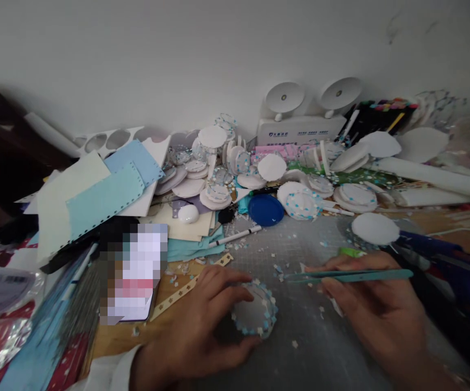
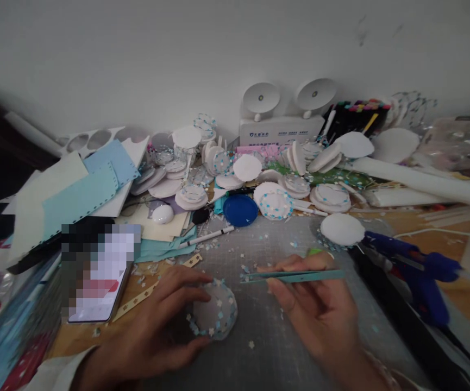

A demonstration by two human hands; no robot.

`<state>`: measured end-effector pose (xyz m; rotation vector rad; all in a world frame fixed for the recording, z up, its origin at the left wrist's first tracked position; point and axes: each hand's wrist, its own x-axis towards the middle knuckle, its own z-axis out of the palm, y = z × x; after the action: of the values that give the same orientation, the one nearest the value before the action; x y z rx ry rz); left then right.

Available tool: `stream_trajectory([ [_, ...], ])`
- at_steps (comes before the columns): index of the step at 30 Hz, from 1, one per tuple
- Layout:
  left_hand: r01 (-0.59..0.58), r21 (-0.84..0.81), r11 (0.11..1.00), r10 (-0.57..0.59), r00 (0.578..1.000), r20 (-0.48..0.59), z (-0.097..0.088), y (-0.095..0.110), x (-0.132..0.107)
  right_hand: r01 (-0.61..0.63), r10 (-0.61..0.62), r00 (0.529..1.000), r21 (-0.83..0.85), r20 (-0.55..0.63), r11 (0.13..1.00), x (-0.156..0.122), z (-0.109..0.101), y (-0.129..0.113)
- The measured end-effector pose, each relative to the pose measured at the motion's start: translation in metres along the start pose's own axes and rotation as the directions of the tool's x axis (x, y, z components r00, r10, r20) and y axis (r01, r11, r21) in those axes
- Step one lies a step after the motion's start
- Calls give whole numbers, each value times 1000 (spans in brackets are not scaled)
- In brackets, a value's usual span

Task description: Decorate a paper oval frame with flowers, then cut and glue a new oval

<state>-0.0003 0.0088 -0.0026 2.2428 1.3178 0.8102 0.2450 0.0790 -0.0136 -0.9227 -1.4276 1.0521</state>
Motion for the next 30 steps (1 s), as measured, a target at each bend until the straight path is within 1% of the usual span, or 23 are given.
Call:
stream_trajectory([
  [2,-11,-19,1000,10,1000,-5,0,-1,-1,55,-55,998,-28,1,998,1,0,-2],
  [3,-4,-27,1000,4,1000,-4,0,-1,-2,106,-106,994,-55,4,993,1,0,-3],
  [6,62,-30,998,-61,998,18,1,-4,-4,251,-250,968,-174,30,952,3,-3,-2],
  [8,104,-25,994,-103,994,32,1,-4,-4,307,-301,952,-215,64,927,3,-7,0],
  [11,145,-46,988,-142,988,54,1,-5,-4,322,-306,947,-236,101,917,2,-15,5],
  [14,163,-109,981,-156,986,66,2,-6,-4,337,-306,941,-310,145,889,4,-19,7],
  [19,186,-224,957,-167,981,99,4,-12,-12,394,-279,909,-423,309,816,14,-18,5],
  [24,188,-343,920,-167,982,90,7,-17,-17,409,-268,901,-466,340,785,16,-15,8],
  [26,177,-343,922,-157,984,86,7,-16,-14,419,-266,896,-481,355,770,15,-14,10],
  [30,140,-239,961,-112,985,128,2,-13,-6,442,-279,887,-496,369,747,16,-10,15],
])
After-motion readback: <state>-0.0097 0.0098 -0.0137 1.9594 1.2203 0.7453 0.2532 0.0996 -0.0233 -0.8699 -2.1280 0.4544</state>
